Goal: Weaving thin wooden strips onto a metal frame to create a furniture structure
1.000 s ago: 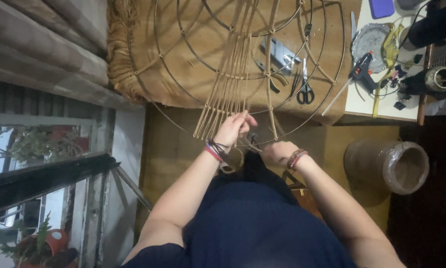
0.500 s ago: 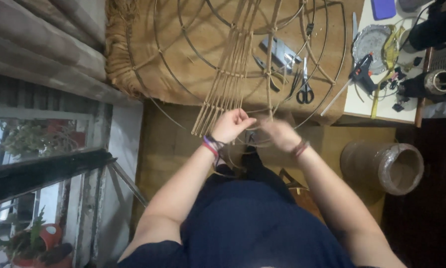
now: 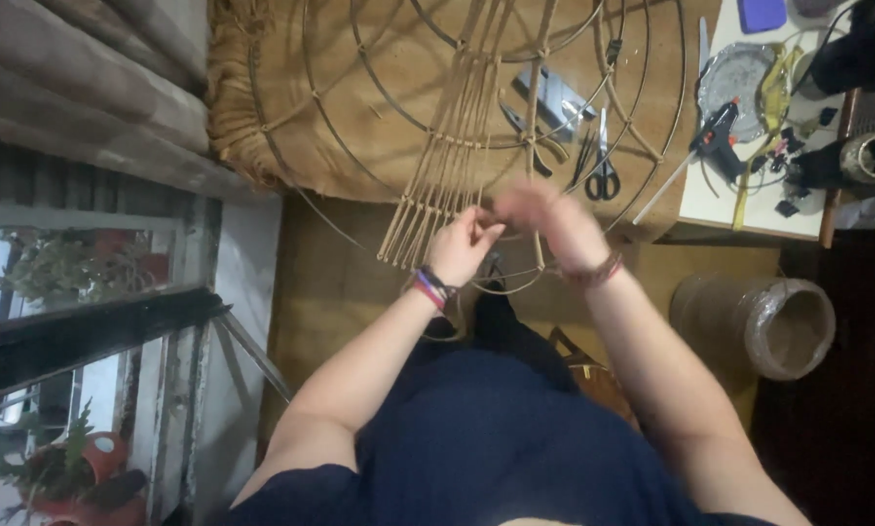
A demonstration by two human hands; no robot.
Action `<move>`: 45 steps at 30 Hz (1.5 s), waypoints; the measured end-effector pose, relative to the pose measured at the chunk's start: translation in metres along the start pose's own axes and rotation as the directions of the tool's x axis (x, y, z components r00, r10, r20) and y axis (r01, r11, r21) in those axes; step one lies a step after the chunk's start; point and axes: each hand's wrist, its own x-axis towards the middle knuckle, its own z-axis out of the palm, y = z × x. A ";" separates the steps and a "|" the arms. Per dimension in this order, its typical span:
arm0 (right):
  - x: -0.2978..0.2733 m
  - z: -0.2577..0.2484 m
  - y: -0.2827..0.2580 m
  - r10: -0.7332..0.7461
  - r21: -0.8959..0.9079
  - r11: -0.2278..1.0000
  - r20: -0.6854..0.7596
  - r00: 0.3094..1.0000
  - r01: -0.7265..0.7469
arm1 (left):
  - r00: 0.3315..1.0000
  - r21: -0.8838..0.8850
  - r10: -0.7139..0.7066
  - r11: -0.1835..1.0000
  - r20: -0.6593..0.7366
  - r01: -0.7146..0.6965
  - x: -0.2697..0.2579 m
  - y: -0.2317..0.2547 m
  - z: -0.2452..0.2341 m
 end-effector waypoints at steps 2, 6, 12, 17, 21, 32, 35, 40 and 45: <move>0.022 -0.013 -0.004 0.068 0.642 0.766 -0.073 0.995 -0.005 | 0.979 0.000 0.085 0.996 -0.183 -0.086 0.006 -0.009 0.015; 0.000 -0.018 0.003 -0.025 0.225 0.973 -0.082 0.996 0.043 | 0.899 -0.173 0.119 0.962 -0.422 -0.209 -0.017 0.010 0.004; -0.035 -0.003 0.076 0.645 -0.900 0.416 0.191 0.740 -0.131 | 0.862 -0.110 0.268 0.932 -0.431 -0.345 0.003 -0.017 0.006; 0.018 -0.021 0.093 0.168 -0.804 0.593 0.078 0.983 -0.038 | 0.863 0.201 0.293 0.953 -0.411 -0.227 0.048 -0.037 0.032; 0.065 -0.017 0.046 -0.247 -0.785 0.592 0.042 0.968 0.185 | 0.839 0.552 0.345 0.831 -0.420 -0.065 0.062 -0.040 0.042; 0.150 0.006 0.101 -0.182 -0.732 0.666 0.026 0.983 0.143 | 0.893 0.702 0.163 0.682 -0.419 0.205 0.058 0.049 0.037; 0.152 0.003 0.089 -0.127 -0.690 0.713 0.045 0.991 0.123 | 0.849 0.750 0.229 0.609 -0.477 0.258 0.077 0.006 0.083; 0.156 -0.003 0.078 0.035 -0.704 0.709 0.095 0.995 0.042 | 0.908 0.395 0.082 0.914 -0.410 0.096 0.112 -0.052 0.135; 0.158 -0.007 0.068 0.150 -0.512 0.855 0.096 0.984 -0.081 | 0.821 -0.238 -0.046 0.965 -0.569 -0.111 0.114 -0.017 0.119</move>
